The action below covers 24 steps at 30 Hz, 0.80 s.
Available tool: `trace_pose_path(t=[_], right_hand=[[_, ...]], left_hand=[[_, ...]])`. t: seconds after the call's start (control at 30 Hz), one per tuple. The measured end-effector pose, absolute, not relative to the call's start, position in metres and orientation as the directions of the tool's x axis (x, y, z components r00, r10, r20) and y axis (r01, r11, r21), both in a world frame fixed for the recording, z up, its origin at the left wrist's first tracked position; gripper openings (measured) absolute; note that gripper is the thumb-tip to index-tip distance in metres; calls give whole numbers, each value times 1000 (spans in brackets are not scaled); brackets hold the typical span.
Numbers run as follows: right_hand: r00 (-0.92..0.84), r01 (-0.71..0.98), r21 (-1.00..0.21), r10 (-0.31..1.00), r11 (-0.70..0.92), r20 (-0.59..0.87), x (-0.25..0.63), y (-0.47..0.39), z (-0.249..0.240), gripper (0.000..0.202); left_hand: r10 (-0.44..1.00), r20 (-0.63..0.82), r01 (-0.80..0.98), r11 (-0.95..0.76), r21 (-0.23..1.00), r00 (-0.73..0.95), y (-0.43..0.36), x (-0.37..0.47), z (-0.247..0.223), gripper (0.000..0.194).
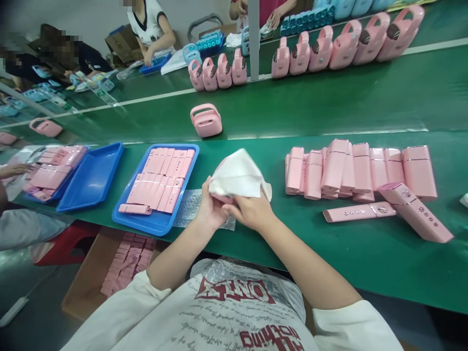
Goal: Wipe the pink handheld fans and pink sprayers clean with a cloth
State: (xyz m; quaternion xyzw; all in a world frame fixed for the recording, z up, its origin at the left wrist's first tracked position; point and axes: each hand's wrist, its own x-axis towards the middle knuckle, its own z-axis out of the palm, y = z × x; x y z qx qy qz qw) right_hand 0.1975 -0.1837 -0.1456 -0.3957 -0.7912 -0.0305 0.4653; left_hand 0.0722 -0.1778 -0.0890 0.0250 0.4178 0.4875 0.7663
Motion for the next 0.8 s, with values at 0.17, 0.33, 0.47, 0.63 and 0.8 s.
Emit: trace_pose_path(t=[0.17, 0.33, 0.47, 0.63, 0.8], right_hand=[[85, 342, -779, 808, 526, 583, 203, -176, -146, 47], [101, 86, -873, 868, 480, 487, 205, -179, -142, 45], [73, 214, -759, 765, 615, 640, 206, -187, -133, 39], [-228, 466, -383, 527, 798, 819, 197, -195, -132, 45], [-321, 536, -245, 464, 808, 826, 192, -196, -143, 44]], left_hand=[[757, -615, -677, 572, 462, 220, -187, 73, -85, 59], [732, -616, -667, 617, 418, 292, -189, 71, -81, 68], [749, -577, -663, 616, 426, 325, -192, 70, -77, 66], [808, -555, -732, 499, 465, 198, -190, 73, -71, 54], [855, -500, -758, 418, 501, 141, -186, 67, -75, 41]])
